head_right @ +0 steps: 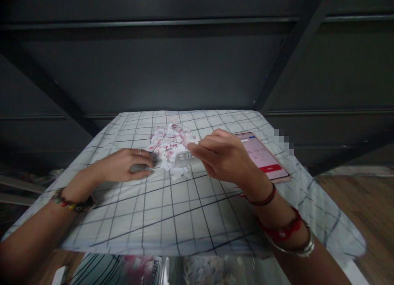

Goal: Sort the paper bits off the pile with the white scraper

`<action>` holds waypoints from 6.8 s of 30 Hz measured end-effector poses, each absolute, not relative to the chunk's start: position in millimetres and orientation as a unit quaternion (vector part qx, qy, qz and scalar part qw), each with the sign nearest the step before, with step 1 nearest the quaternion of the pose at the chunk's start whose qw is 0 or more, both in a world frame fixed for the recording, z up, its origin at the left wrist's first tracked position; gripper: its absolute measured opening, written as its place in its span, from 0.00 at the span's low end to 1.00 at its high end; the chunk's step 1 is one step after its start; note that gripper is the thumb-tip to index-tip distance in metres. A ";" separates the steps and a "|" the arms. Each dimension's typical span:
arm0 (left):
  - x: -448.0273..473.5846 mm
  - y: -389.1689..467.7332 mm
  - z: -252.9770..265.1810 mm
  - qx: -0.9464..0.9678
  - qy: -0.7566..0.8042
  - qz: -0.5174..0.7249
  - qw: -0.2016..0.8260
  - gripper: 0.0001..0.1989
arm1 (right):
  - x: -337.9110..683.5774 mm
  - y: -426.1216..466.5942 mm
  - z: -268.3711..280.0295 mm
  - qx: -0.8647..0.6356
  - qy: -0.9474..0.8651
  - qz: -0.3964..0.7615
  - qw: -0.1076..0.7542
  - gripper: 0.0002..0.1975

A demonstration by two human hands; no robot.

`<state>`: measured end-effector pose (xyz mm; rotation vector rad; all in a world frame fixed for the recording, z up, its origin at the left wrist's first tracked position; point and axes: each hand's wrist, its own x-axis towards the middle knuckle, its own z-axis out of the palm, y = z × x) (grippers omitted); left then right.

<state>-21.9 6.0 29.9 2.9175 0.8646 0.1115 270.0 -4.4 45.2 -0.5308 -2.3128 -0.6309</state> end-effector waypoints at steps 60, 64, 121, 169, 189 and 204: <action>-22.0 6.9 28.9 0.956 0.281 0.044 0.066 0.10 | 275.5 -3.3 48.0 -0.238 -0.890 -0.275 0.275 0.09; -23.7 7.4 28.0 0.954 0.288 0.048 0.063 0.10 | 276.4 -2.9 49.1 -0.240 -0.883 -0.286 0.286 0.10; -23.2 7.8 28.6 0.955 0.285 0.042 0.067 0.09 | 267.9 -8.4 45.3 -0.201 -0.887 -0.265 0.320 0.08; -23.6 6.1 28.9 0.956 0.283 0.043 0.063 0.10 | 284.9 -7.8 52.9 -0.227 -0.886 -0.252 0.315 0.05; 0.7 -14.5 31.7 0.975 0.217 0.039 -0.013 0.12 | 278.2 -20.1 58.6 -0.188 -0.914 -0.183 0.308 0.07; 1.3 -21.5 23.9 0.984 0.162 0.058 0.053 0.18 | 276.3 -59.4 76.7 -0.259 -0.948 -0.125 0.135 0.12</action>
